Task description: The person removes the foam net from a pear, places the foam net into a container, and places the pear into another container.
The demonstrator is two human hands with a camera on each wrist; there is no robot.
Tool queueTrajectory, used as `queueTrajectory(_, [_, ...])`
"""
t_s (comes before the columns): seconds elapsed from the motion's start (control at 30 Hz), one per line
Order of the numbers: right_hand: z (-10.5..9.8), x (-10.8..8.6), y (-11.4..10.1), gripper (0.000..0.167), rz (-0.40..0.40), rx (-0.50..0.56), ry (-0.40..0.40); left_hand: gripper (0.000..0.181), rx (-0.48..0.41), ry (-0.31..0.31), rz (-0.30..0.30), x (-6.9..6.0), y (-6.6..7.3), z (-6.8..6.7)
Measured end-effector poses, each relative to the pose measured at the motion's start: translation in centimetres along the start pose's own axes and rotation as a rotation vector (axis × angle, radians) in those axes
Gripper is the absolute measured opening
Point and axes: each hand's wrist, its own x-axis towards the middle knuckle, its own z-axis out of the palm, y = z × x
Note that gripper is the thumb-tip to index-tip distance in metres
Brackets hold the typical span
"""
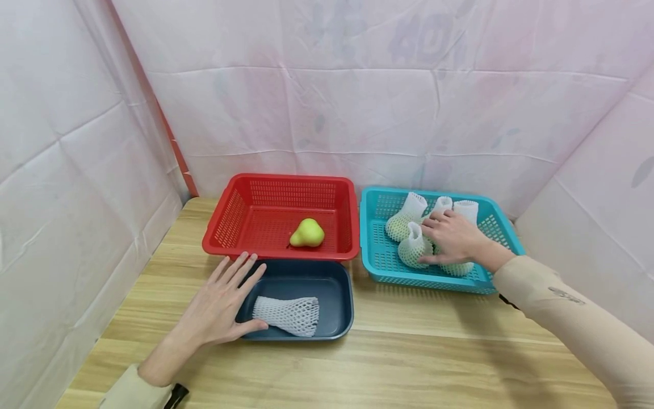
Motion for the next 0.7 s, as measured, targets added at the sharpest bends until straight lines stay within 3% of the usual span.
queueTrajectory(0.7, [0.8,1.5,-1.5,0.092,-0.056,-0.048,-0.137,0.109,-0.011,-0.017,-0.013,-0.1,0.0,-0.1])
